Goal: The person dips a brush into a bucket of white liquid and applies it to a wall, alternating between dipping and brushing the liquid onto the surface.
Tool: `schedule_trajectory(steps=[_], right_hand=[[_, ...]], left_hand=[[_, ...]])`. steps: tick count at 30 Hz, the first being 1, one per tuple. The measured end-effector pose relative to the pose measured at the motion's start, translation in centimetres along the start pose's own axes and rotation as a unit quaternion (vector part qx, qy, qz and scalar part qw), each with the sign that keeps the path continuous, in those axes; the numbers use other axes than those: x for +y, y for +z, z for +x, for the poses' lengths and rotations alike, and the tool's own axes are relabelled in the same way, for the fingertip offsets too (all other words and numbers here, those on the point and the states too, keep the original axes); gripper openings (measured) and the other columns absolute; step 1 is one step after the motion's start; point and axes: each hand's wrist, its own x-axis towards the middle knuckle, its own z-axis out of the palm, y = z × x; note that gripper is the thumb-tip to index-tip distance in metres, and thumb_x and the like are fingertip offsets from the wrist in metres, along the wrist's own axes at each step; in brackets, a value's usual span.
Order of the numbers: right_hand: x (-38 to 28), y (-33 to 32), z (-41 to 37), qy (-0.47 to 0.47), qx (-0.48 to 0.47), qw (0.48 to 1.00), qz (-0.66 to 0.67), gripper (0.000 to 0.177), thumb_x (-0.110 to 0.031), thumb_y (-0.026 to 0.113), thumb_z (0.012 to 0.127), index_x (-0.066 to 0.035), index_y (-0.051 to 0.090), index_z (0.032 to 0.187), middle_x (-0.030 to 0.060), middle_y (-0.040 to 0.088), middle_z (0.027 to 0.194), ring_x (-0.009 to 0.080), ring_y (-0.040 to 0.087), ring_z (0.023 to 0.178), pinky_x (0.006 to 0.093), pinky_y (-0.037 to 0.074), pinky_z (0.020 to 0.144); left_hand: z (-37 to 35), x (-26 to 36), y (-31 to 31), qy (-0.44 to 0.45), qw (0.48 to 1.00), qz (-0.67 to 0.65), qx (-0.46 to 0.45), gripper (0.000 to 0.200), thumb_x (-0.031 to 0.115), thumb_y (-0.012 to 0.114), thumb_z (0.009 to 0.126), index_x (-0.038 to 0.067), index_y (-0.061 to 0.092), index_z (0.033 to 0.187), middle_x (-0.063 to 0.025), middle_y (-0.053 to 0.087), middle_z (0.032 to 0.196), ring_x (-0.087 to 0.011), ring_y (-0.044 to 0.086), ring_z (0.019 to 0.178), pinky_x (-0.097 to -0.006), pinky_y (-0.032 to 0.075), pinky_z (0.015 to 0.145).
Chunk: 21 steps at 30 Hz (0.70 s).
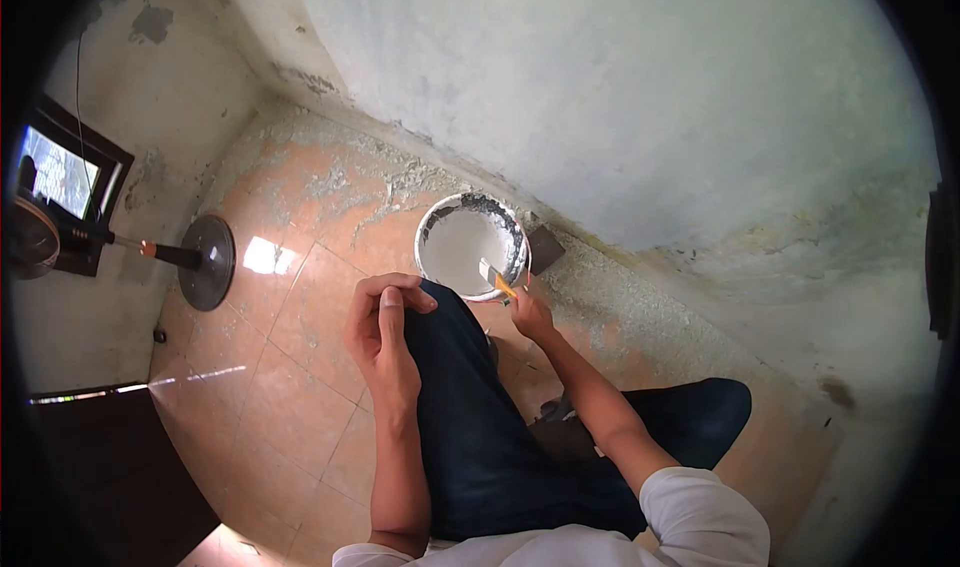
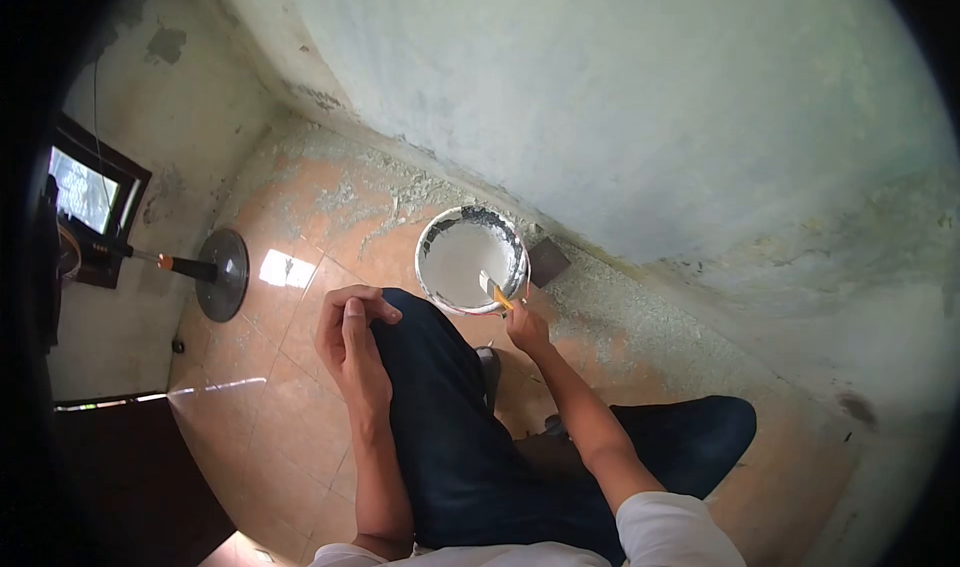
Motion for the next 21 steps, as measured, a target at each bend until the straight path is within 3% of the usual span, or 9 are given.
schedule_trajectory(steps=[1, 2, 3, 4, 6, 10, 13, 15, 21], right_hand=[[1.0, 0.8, -0.1, 0.003, 0.008, 1.000, 0.004, 0.027, -0.031, 0.055, 0.110, -0.006, 0.064, 0.116, 0.0233, 0.075, 0.087, 0.0426, 0.076, 0.080, 0.0576, 0.060, 0.074], [2.0, 1.5, -0.3, 0.105, -0.049, 0.970, 0.216, 0.025, -0.030, 0.055, 0.110, -0.008, 0.065, 0.115, 0.0165, 0.074, 0.089, 0.0336, 0.075, 0.079, 0.0513, 0.060, 0.073], [2.0, 0.7, -0.7, 0.197, -0.101, 0.882, 0.416, 0.023, -0.029, 0.056, 0.110, -0.010, 0.066, 0.115, 0.0097, 0.073, 0.091, 0.0246, 0.075, 0.077, 0.0449, 0.061, 0.071], [2.1, -0.2, -1.5, 0.200, -0.091, 0.879, 0.422, 0.023, -0.029, 0.056, 0.110, -0.010, 0.066, 0.115, 0.0097, 0.073, 0.091, 0.0246, 0.075, 0.077, 0.0449, 0.061, 0.071], [2.2, -2.6, -3.2, 0.301, -0.100, 0.741, 0.592, 0.018, -0.025, 0.057, 0.107, -0.013, 0.068, 0.114, 0.0012, 0.067, 0.096, 0.0130, 0.070, 0.082, 0.0347, 0.058, 0.074], [4.7, -4.9, -6.2, 0.291, -0.075, 0.707, 0.641, 0.017, -0.022, 0.057, 0.106, -0.013, 0.068, 0.114, 0.0019, 0.067, 0.097, 0.0122, 0.069, 0.086, 0.0307, 0.056, 0.075], [7.5, -6.3, -7.5, 0.238, -0.017, 0.669, 0.703, 0.018, -0.020, 0.054, 0.106, -0.012, 0.069, 0.113, 0.0006, 0.064, 0.092, 0.0105, 0.064, 0.077, 0.0277, 0.052, 0.067], [9.6, -8.3, -8.8, 0.255, 0.081, 0.723, 0.637, 0.021, -0.022, 0.051, 0.107, -0.011, 0.069, 0.113, -0.0015, 0.062, 0.085, 0.0093, 0.057, 0.067, 0.0268, 0.047, 0.058], [15.1, -14.3, -11.7, 0.316, 0.274, 0.740, 0.528, 0.029, -0.026, 0.049, 0.110, -0.006, 0.069, 0.111, -0.0002, 0.062, 0.078, 0.0089, 0.053, 0.058, 0.0280, 0.042, 0.050]], left_hand=[[-0.1, 0.2, 0.4, 0.004, 1.000, 0.000, -0.008, 0.027, 0.016, 0.052, 0.116, -0.004, 0.069, 0.112, -0.0097, 0.068, 0.089, -0.0173, 0.065, 0.086, -0.0321, 0.052, 0.083], [-0.2, 0.4, 0.7, 0.006, 1.000, 0.016, -0.016, 0.027, 0.016, 0.051, 0.117, -0.004, 0.069, 0.112, -0.0094, 0.068, 0.090, -0.0168, 0.065, 0.086, -0.0318, 0.052, 0.083], [-0.4, 0.5, 1.2, 0.008, 0.999, 0.031, -0.025, 0.027, 0.015, 0.051, 0.117, -0.004, 0.070, 0.113, -0.0091, 0.069, 0.090, -0.0163, 0.065, 0.086, -0.0315, 0.052, 0.083], [-0.7, 0.6, 1.5, 0.009, 0.999, 0.031, -0.037, 0.027, 0.015, 0.051, 0.117, -0.004, 0.070, 0.113, -0.0091, 0.069, 0.090, -0.0163, 0.065, 0.086, -0.0315, 0.052, 0.083], [-1.1, 0.5, 1.9, 0.021, 0.998, 0.044, -0.044, 0.028, 0.016, 0.051, 0.117, -0.004, 0.070, 0.113, -0.0086, 0.069, 0.090, -0.0156, 0.065, 0.086, -0.0310, 0.052, 0.083], [-2.2, 0.5, 2.7, 0.040, 0.995, 0.076, -0.051, 0.029, 0.018, 0.053, 0.117, -0.003, 0.071, 0.112, -0.0079, 0.070, 0.090, -0.0152, 0.066, 0.086, -0.0306, 0.052, 0.083], [-3.2, 0.8, 3.7, 0.057, 0.991, 0.104, -0.064, 0.029, 0.018, 0.052, 0.118, -0.003, 0.071, 0.113, -0.0073, 0.070, 0.089, -0.0150, 0.066, 0.085, -0.0304, 0.053, 0.083], [-4.1, 1.0, 4.8, 0.071, 0.988, 0.110, -0.082, 0.030, 0.019, 0.053, 0.118, -0.003, 0.072, 0.113, -0.0067, 0.070, 0.088, -0.0144, 0.065, 0.085, -0.0303, 0.052, 0.083], [-5.6, 1.8, 10.4, 0.024, 0.967, 0.128, -0.218, 0.026, 0.015, 0.055, 0.116, -0.004, 0.072, 0.115, -0.0083, 0.073, 0.095, -0.0162, 0.068, 0.091, -0.0315, 0.054, 0.086]])
